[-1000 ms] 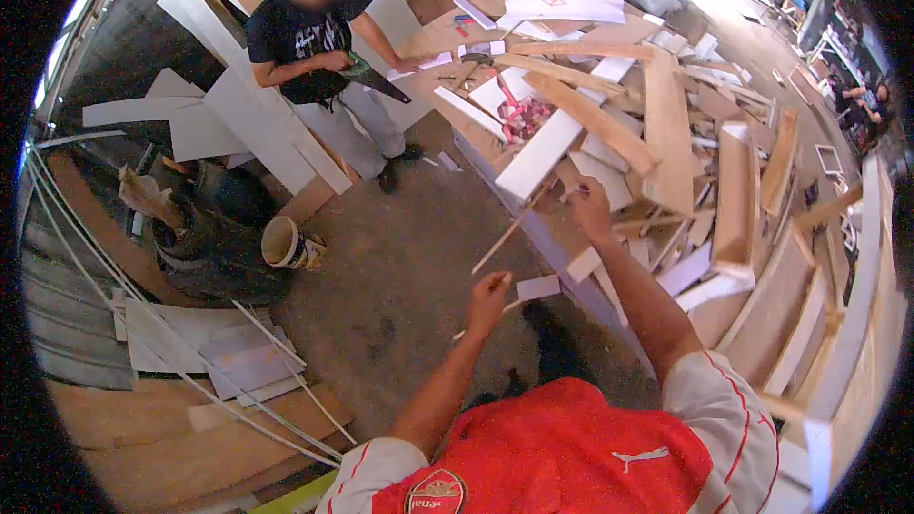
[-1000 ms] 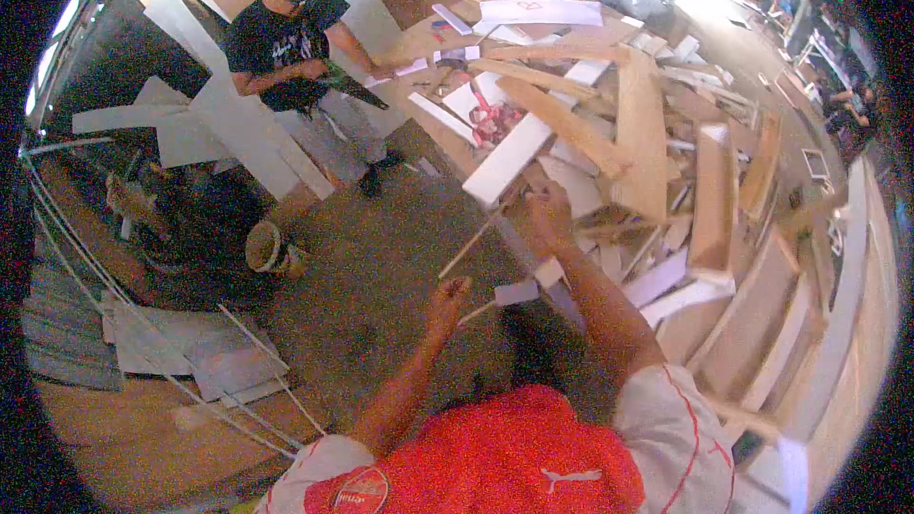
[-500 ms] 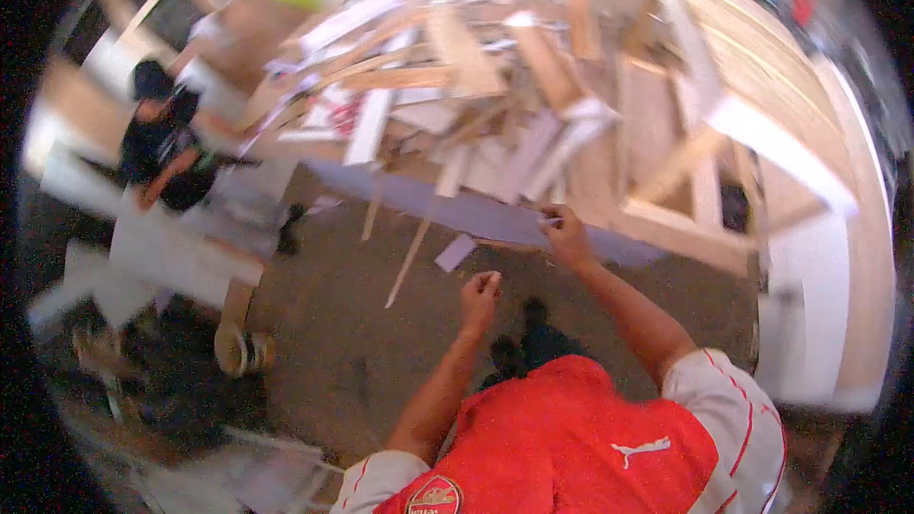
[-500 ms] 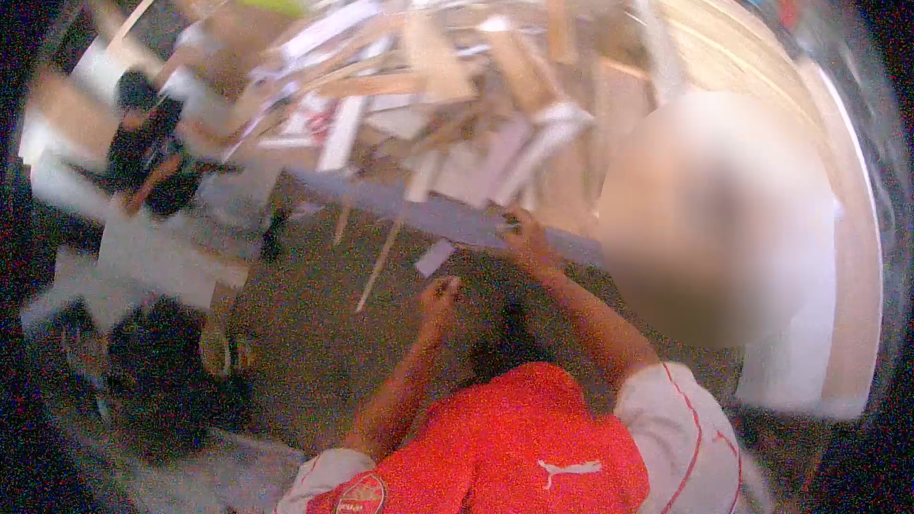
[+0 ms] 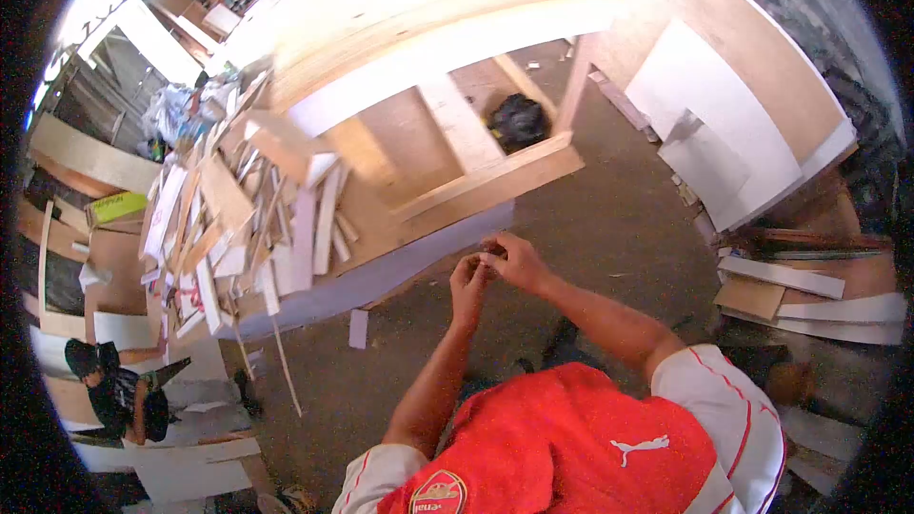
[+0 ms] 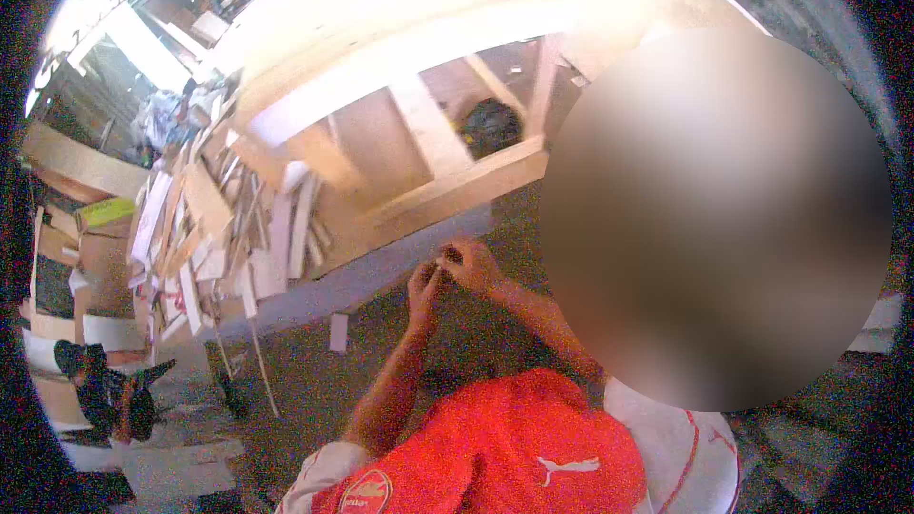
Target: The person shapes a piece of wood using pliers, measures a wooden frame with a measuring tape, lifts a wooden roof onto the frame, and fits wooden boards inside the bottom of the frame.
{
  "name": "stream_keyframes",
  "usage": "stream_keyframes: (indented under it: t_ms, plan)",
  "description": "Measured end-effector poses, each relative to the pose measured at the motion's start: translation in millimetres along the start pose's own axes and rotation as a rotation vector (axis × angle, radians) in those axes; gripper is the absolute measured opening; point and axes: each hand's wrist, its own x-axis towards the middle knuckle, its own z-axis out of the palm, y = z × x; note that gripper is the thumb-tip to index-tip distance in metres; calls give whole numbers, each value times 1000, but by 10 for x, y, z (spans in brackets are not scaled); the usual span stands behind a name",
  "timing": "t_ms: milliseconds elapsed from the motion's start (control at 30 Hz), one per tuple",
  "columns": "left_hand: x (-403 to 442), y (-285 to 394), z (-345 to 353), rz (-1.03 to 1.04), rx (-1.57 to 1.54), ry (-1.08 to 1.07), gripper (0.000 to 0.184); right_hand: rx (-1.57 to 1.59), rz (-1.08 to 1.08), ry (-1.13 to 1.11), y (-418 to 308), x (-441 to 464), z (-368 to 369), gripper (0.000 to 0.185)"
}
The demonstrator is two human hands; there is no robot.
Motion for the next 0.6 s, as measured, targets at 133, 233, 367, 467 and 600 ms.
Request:
stream_keyframes:
  t_ms: [133, 233, 367, 467, 600]
  plan:
    - [477, -527, 1315, -7, -22, -36, 28, -77, -18, 70, 591, -50, -1229, 25]
    - [754, -757, 2087, -52, -80, -81, 26, -94, -15, 107, 921, 29, -1977, 26]
    - [1075, -627, 2764, -106, -71, -112, 23, -85, 4, 102, 1244, 246, -2618, 27]
    - [1463, -592, 3149, -110, 7, -114, 20, -57, -29, 91, 1416, 574, -3035, 27]
    - [2166, -837, 3493, -59, -1, -107, 17, -123, 7, 10, 1779, 1132, -3439, 26]
